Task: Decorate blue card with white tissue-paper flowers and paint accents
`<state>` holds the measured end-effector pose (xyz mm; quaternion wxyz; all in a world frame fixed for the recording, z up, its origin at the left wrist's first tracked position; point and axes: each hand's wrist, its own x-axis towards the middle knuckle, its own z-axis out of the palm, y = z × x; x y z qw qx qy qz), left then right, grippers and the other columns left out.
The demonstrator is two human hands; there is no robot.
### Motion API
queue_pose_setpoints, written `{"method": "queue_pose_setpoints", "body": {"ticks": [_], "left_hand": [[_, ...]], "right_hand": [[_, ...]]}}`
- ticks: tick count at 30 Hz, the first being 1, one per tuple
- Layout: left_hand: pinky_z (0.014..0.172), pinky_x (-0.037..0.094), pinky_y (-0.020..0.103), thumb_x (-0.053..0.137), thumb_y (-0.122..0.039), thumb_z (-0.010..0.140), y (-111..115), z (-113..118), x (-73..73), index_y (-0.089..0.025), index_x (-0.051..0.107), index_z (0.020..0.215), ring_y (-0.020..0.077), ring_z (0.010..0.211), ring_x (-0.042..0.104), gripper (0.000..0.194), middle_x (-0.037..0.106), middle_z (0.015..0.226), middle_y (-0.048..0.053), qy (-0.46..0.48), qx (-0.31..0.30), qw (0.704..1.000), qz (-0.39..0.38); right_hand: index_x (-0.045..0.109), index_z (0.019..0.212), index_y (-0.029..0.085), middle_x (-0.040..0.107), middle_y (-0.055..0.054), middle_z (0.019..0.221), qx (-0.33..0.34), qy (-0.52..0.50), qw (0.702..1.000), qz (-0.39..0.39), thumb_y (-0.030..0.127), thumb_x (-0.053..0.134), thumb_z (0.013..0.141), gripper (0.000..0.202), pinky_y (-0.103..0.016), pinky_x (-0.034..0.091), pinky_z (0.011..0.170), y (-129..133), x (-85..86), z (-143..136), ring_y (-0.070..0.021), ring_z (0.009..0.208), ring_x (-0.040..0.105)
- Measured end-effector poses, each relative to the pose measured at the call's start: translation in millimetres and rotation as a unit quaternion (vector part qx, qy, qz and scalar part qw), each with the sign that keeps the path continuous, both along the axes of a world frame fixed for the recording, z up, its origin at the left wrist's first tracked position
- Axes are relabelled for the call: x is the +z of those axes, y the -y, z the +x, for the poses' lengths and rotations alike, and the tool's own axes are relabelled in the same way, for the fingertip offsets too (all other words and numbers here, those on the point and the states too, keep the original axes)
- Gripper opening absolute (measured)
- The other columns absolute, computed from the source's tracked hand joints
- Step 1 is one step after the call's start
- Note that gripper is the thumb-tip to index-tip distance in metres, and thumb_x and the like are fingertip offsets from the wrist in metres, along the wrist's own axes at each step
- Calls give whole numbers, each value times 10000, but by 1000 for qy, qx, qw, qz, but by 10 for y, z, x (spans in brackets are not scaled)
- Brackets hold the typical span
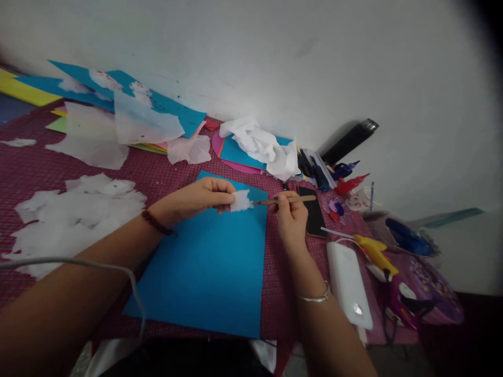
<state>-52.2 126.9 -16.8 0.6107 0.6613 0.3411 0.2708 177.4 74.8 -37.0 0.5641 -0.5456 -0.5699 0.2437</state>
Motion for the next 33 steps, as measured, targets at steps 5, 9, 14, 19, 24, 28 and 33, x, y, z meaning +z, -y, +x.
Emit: {"method": "queue_pose_setpoints", "body": {"ticks": [5,9,14,19,24,28,33], "left_hand": [[518,388,218,630,-256,698,-110,195,36,-163,691,702,114,539,530,111,622,608,2,-141,-127,980,58],[534,359,211,574,-176,681,-230,351,-93,-165,675,721,122,592,547,110,655,669,-3,-185,-80,967,157],[548,348,224,549,-139,669,-230,418,-153,-165,656,681,129,600,546,111,646,646,-4,-197,-24,961,194],[540,337,229,586,-158,698,-216,449,-165,-163,655,668,128,597,533,76,640,629,-2,-189,2,963,192],[552,355,227,603,-139,703,-215,475,-170,-159,648,658,119,581,523,67,631,616,-9,-173,27,966,192],[542,350,224,615,-123,701,-211,487,-165,-155,656,651,118,570,521,72,624,597,-11,-167,36,968,183],[529,337,228,613,-134,714,-217,489,-170,-148,672,650,122,569,523,89,621,591,-3,-171,23,970,169]], "right_hand": [[576,809,207,573,35,595,-12,-10,1000,9,361,506,916,201,-266,449,578,-24,12,40,-127,554,555],[568,804,213,576,41,583,-34,-9,999,18,363,503,917,198,-266,454,574,-26,62,51,-127,546,563],[564,792,221,581,39,588,-35,-22,998,38,345,494,921,192,-265,463,579,18,122,16,-123,544,566],[587,824,218,602,27,619,19,19,1000,2,349,490,936,198,-271,463,592,35,35,-11,-132,567,584],[598,833,218,623,16,644,35,61,997,-12,369,498,936,208,-278,468,606,9,-56,-19,-150,599,606],[602,851,219,628,16,642,26,77,997,-14,371,502,936,200,-279,458,588,6,-68,-17,-155,584,600],[596,850,218,636,11,653,23,82,996,-4,370,491,944,207,-285,455,606,7,-68,-5,-157,596,604]]}}
